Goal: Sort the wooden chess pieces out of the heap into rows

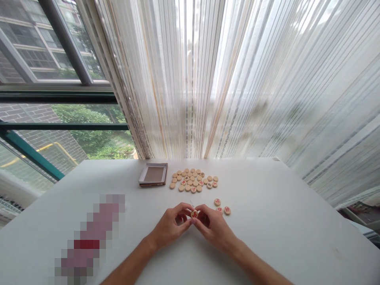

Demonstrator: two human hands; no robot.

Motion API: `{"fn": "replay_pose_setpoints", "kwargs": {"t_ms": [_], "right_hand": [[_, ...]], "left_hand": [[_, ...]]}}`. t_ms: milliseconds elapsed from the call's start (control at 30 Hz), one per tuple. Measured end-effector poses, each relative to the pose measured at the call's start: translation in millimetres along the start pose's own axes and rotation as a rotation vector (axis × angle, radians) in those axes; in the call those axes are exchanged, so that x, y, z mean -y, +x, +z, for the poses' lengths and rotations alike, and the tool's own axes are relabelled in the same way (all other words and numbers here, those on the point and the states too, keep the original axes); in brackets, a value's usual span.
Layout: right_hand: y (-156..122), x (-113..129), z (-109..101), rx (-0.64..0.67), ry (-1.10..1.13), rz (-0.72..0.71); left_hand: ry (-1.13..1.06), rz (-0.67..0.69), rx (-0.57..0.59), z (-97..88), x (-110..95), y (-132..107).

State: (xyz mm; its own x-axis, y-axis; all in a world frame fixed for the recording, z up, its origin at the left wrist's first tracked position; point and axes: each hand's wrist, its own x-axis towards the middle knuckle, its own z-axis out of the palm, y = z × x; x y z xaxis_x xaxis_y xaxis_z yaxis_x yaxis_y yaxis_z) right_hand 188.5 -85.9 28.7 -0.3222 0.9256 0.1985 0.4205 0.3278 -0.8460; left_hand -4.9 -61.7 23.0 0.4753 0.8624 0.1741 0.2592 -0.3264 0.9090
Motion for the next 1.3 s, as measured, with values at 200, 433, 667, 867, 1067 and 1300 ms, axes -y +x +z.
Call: {"fn": "replay_pose_setpoints", "kwargs": {"t_ms": [200,433,667,867,1067,1300], "right_hand": [[1.0,-5.5,2.3,-0.036,0.09,0.092],[1.1,-4.9,-0.6,0.006,0.123,0.09],[1.1,-0.5,-4.6,0.01,0.097,0.062],[2.5,0.6,-8.0,-0.023,0.061,0.056],[8.2,4.1,-30.4,-0.149,-0.015,0.023],[19.3,-23.5,-67.9,-0.364,-0.007,0.076]], "left_hand": [[0.021,-0.014,0.032,0.3,-3.5,-1.2],[0.045,-0.028,0.025,0.4,-1.7,-1.4],[0.088,-0.025,0.005,0.0,4.1,-1.6],[0.078,-0.021,0.005,0.2,4.0,-1.9],[0.114,-0.016,-0.021,-0.3,5.0,-1.7],[0.131,-0.019,-0.025,-0.9,2.5,-2.1]]}}
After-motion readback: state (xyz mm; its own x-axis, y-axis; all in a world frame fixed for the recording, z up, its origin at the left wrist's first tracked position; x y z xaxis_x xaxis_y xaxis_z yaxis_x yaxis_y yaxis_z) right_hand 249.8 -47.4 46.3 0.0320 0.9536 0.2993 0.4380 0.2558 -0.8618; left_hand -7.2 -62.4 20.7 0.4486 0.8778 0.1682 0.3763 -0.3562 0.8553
